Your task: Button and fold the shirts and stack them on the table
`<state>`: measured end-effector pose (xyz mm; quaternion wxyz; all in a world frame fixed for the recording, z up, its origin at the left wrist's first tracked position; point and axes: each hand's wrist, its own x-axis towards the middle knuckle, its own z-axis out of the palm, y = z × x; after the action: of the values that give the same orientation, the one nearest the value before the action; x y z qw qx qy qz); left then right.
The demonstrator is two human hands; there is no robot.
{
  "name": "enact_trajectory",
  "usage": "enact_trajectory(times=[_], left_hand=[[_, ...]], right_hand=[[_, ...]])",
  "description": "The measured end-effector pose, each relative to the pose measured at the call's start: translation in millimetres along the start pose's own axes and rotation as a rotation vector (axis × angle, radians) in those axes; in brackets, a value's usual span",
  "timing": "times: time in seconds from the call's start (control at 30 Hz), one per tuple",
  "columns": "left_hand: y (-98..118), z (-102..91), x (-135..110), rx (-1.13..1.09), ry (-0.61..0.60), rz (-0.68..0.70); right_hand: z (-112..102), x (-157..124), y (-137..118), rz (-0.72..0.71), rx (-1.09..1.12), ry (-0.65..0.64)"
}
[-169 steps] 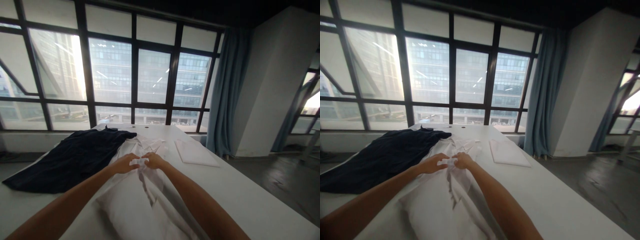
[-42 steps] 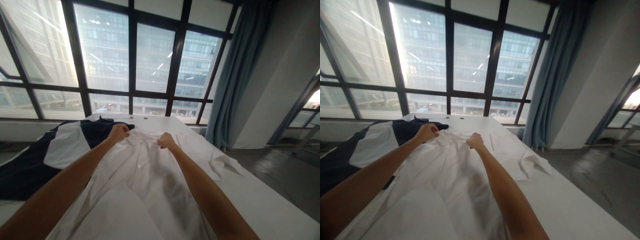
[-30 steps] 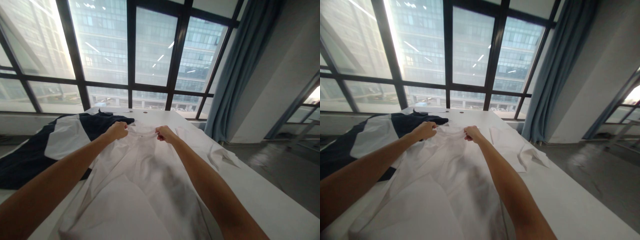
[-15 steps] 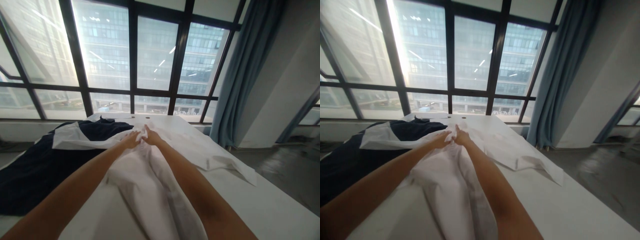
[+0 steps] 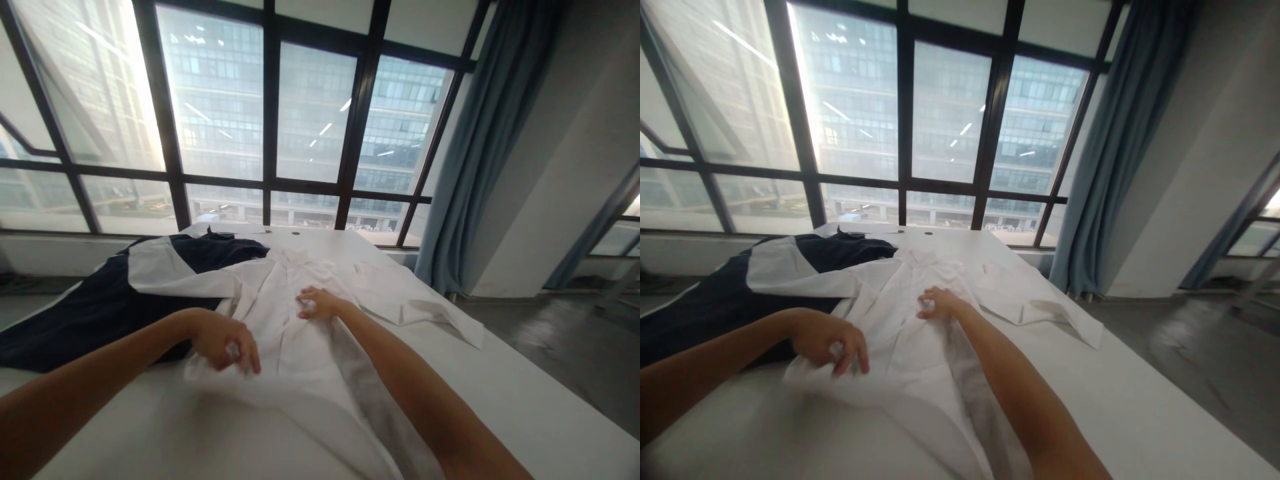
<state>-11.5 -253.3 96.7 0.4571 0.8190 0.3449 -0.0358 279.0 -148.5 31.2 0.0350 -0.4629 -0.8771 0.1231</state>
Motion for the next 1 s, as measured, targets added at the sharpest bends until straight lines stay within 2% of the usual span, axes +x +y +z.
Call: enact_trajectory(times=[0.03, 0.1, 0.13, 0.17, 0.2, 0.23, 0.3, 0.33, 0.37, 0.43, 0.53, 0.57, 0.6, 0.73, 0.77, 1.0], left_hand=[[9.2, 6.1, -15.2, -0.074, -0.246, 0.016], [23.2, 11.8, -36.4, -0.234, -0.606, -0.026], [27.7, 11.1, -40.0, -0.293, -0.663, -0.057], [30.4, 8.3, -38.1, -0.320, -0.645, -0.083], [31.2, 3.8, -30.6, -0.311, -0.555, -0.087], [30.1, -1.9, -17.9, -0.270, -0.403, -0.075], [22.3, -14.6, 18.5, -0.103, 0.035, -0.021], [16.2, -20.6, 39.3, 0.031, 0.262, -0.019], [9.2, -25.9, 60.0, 0.195, 0.431, -0.035], [-5.8, -33.3, 96.8, 0.481, 0.661, -0.100], [-24.5, -36.1, 134.7, 0.612, 0.748, -0.204], [-29.2, -35.0, 143.0, 0.608, 0.747, -0.228], [-33.3, -33.2, 149.6, 0.600, 0.753, -0.242], [-46.6, -21.4, 162.5, 0.570, 0.837, -0.274], [-49.4, -18.4, 163.0, 0.559, 0.862, -0.275], [-55.4, -10.2, 156.0, 0.509, 0.901, -0.261]], right_hand=[[-3.8, -3.6, 1.7, -0.012, 0.005, -0.016], [-11.9, -8.1, 3.0, -0.029, 0.015, -0.049], [-15.8, -8.5, 1.7, -0.021, 0.019, -0.067], [-19.4, -7.7, -1.3, 0.009, 0.022, -0.082], [-22.5, -5.8, -5.9, 0.051, 0.016, -0.090], [-24.9, -3.2, -12.1, 0.096, 0.001, -0.089], [-27.8, 2.7, -26.9, 0.156, -0.050, -0.057], [-28.4, 5.3, -34.2, 0.164, -0.082, -0.039], [-28.5, 7.3, -40.5, 0.159, -0.110, -0.035], [-28.0, 9.7, -48.5, 0.159, -0.103, -0.113], [-25.9, 12.9, -48.7, 0.268, 0.062, -0.341], [-24.5, 15.0, -46.9, 0.308, 0.099, -0.355], [-22.6, 18.0, -44.9, 0.337, 0.100, -0.310], [-11.1, 36.3, -38.0, 0.358, -0.056, 0.083], [-8.2, 41.3, -36.6, 0.364, -0.067, 0.122], [0.9, 63.8, -23.8, 0.413, 0.098, 0.023]])
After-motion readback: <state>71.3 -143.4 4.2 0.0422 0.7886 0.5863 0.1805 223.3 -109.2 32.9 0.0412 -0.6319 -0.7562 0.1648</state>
